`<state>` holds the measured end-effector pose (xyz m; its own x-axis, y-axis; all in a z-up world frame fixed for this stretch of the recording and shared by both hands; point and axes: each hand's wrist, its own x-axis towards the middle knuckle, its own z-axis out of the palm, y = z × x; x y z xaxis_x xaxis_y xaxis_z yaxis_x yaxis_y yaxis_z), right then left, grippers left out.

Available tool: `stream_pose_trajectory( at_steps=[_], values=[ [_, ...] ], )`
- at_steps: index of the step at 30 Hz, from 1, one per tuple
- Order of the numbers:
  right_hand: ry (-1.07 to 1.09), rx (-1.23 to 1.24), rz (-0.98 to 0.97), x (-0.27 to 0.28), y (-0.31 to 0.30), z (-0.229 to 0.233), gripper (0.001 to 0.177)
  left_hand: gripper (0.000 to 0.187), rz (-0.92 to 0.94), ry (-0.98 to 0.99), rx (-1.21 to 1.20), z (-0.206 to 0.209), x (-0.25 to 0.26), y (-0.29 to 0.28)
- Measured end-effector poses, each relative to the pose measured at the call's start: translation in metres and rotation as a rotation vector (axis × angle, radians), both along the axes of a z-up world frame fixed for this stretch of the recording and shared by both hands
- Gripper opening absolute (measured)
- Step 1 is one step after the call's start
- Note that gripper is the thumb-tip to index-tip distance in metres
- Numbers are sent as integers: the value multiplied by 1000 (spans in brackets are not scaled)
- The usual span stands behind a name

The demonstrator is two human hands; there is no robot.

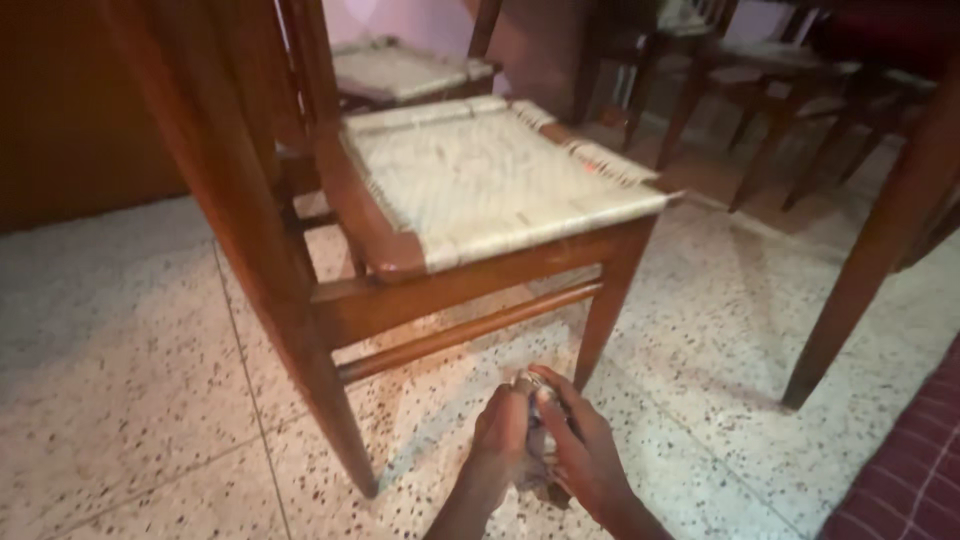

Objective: The person wipes the wooden legs, rungs, and frame of a chair using a cloth, applying liquid from a spray bottle to the surface.

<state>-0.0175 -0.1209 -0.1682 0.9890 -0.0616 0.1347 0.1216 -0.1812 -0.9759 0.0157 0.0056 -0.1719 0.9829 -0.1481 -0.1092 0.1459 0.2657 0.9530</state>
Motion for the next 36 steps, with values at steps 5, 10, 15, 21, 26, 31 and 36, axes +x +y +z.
stream_pose_trajectory(
  at_steps=[5, 10, 15, 21, 26, 31, 36],
  values=[
    [-265, -323, 198, 14, -44, 41, 73, 38, -126, 433, -94, 69, 25, -23],
    [-389, -522, 9, 55, -72, 83, 61, 44, -157, 42, -109, 83, 38, -32],
    [-243, -360, -501, 80, -107, 90, 42, 38, -47, -84, 742, 117, 75, -32],
    [7, 486, -472, 109, -120, 110, 49, 62, -230, -596, 1714, 117, 57, 5],
    [17, 262, -530, 136, -96, 110, 58, 58, -174, -300, 1687, 90, 77, 24],
    [-102, -233, -663, 141, -76, 86, 54, 56, -284, -153, 1644, 87, 91, 38],
    [-211, -87, -633, 150, -86, 57, 44, 58, -241, -248, 1614, 79, 96, 49]
  ],
)
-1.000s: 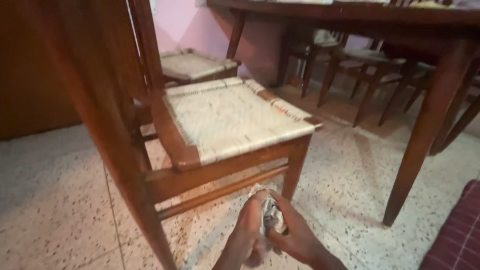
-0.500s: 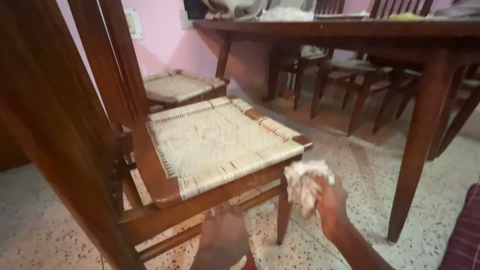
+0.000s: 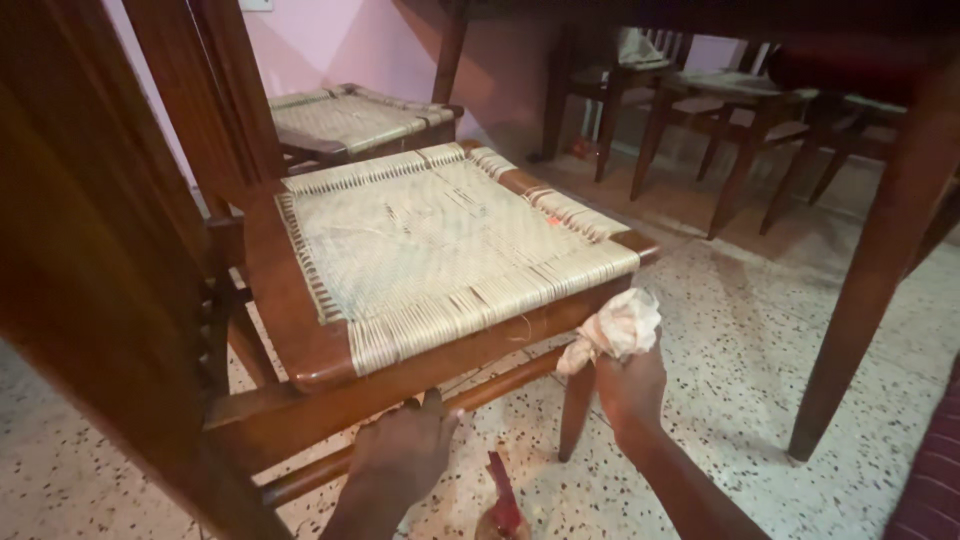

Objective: The person wipes the wooden legs, rungs, and frame of a chair using a cloth, applying liquid from a spray bottle to the surface.

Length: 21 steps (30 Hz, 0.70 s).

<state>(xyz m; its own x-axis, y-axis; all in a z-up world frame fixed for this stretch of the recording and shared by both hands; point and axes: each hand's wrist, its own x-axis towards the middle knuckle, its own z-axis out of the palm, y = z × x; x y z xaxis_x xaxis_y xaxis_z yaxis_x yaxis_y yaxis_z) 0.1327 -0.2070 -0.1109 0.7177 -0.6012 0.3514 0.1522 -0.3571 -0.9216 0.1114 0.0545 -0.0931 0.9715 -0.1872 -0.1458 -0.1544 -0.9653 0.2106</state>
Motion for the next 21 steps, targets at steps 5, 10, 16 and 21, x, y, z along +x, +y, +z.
stream_pose_trajectory(
  at_steps=[5, 10, 16, 21],
  values=[
    [67, 393, 117, 12, -15, -22, 37, 58, -1, 38, -5, 6, -1, 2],
    [232, 335, 123, 14, -36, -38, 41, 57, 14, 1, -23, -2, -1, 0],
    [117, 578, 325, 12, -15, 21, 34, 59, 0, -97, -59, -19, 10, 3],
    [-39, 477, 132, 4, 2, 30, 42, 61, 34, 58, -23, -6, 6, -2]
  ],
)
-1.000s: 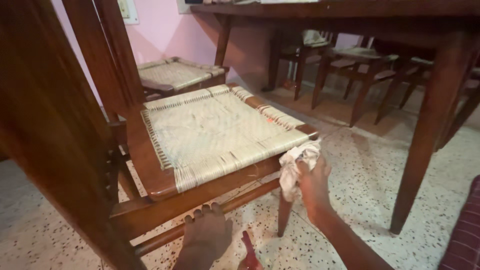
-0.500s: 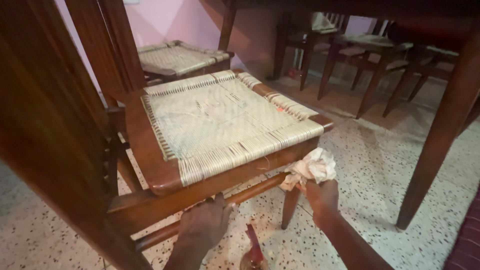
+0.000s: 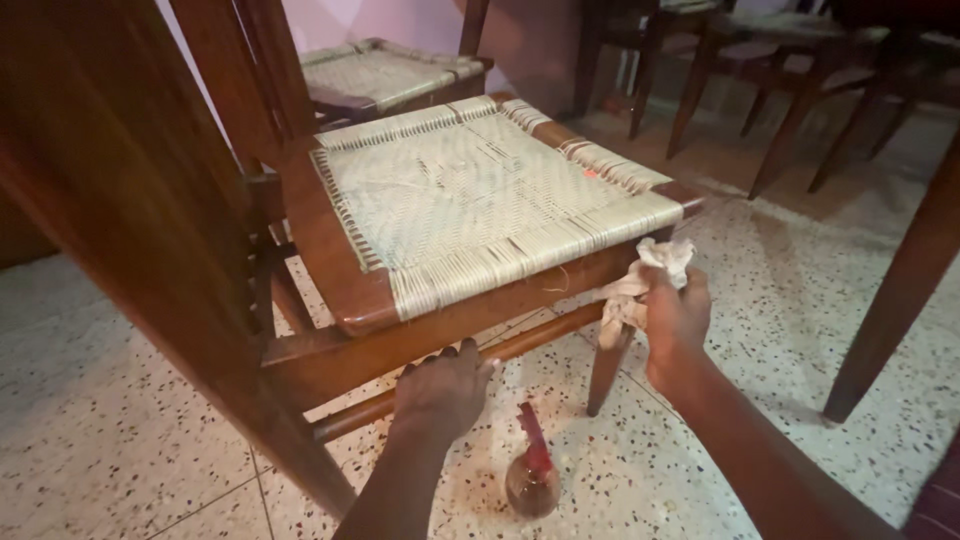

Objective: The person wipes the wooden legs, rungs, and frame of a chair using a cloth, applying liquid from a spray bottle to the surface.

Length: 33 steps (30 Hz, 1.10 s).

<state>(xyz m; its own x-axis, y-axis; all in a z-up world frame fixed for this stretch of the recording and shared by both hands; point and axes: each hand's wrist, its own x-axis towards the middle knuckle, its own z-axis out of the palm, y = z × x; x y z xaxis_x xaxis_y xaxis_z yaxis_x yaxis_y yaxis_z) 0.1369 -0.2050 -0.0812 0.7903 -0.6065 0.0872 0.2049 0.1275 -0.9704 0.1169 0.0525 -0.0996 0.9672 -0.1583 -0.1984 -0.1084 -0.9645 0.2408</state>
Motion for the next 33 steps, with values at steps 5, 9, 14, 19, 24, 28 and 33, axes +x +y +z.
stream_pose_trajectory(
  at_steps=[5, 9, 14, 19, 24, 28, 33],
  values=[
    [147, -269, -132, 12, -5, -30, 50, 59, 6, -66, -69, 6, -8, 0],
    [265, -271, -118, 10, -6, -47, 52, 58, -8, -77, -17, 9, -9, 0],
    [470, -32, 17, 2, 1, -40, 58, 57, -9, -20, -17, 16, -11, 0],
    [398, -20, 91, 0, -2, -36, 48, 57, -21, -85, -64, 7, -7, 1],
    [297, -182, 26, 10, -12, -27, 37, 55, -43, -160, -84, 1, -10, 5],
    [137, -159, -144, 18, -13, -31, 40, 54, -30, -126, -95, 4, -8, 3],
    [92, -703, -359, 26, -10, -73, 39, 55, -21, -100, -99, 5, -7, 3]
  ],
)
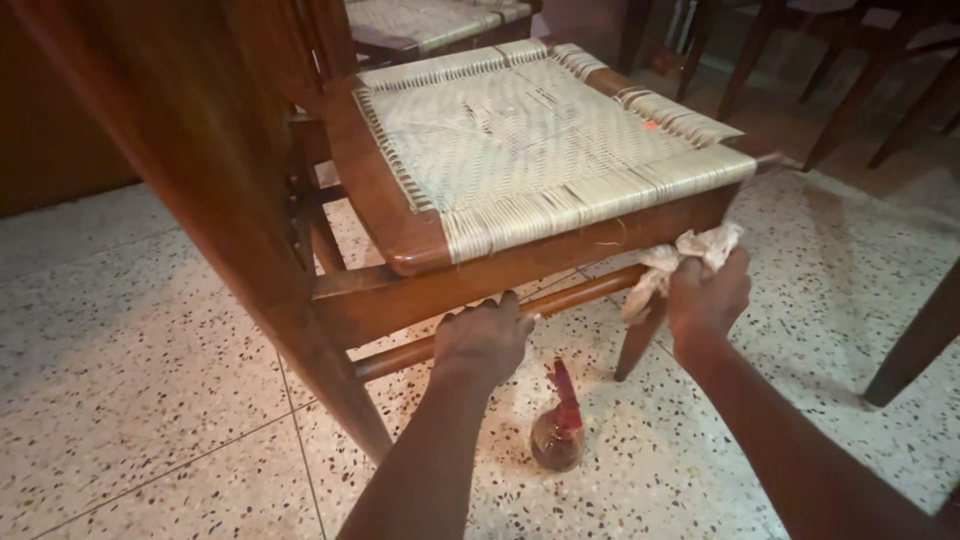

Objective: The person wipes the wooden legs, rungs, and frame of a chair using a cloth, applying liquid from a spray bottle to the surface.

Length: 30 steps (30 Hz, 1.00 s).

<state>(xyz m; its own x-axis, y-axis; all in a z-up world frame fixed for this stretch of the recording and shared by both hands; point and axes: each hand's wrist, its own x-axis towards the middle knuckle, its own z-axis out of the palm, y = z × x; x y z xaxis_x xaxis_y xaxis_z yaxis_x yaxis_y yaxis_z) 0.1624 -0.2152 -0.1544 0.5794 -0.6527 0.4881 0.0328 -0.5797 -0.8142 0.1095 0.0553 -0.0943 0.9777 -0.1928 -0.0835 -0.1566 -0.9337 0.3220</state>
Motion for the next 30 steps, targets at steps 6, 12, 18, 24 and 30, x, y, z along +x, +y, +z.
stream_pose_trajectory(
  at_steps=[6, 12, 18, 24, 30],
  values=[
    [309, 330, 176, 5, 0, -24, 48, 54, -18, -42, 29, -2, -1, 0],
    [693, 316, 411, -7, -3, -20, 47, 60, 17, 159, 25, 7, -1, -2],
    [90, 872, 281, -2, -6, 2, 40, 56, -16, -40, -25, -4, 1, 0],
    [-27, 642, 74, -35, 42, 57, 47, 55, -14, -25, -78, -8, -2, 3],
    [165, 416, 146, -39, 76, 40, 49, 58, -7, -10, -32, -1, -1, 0]
  ],
)
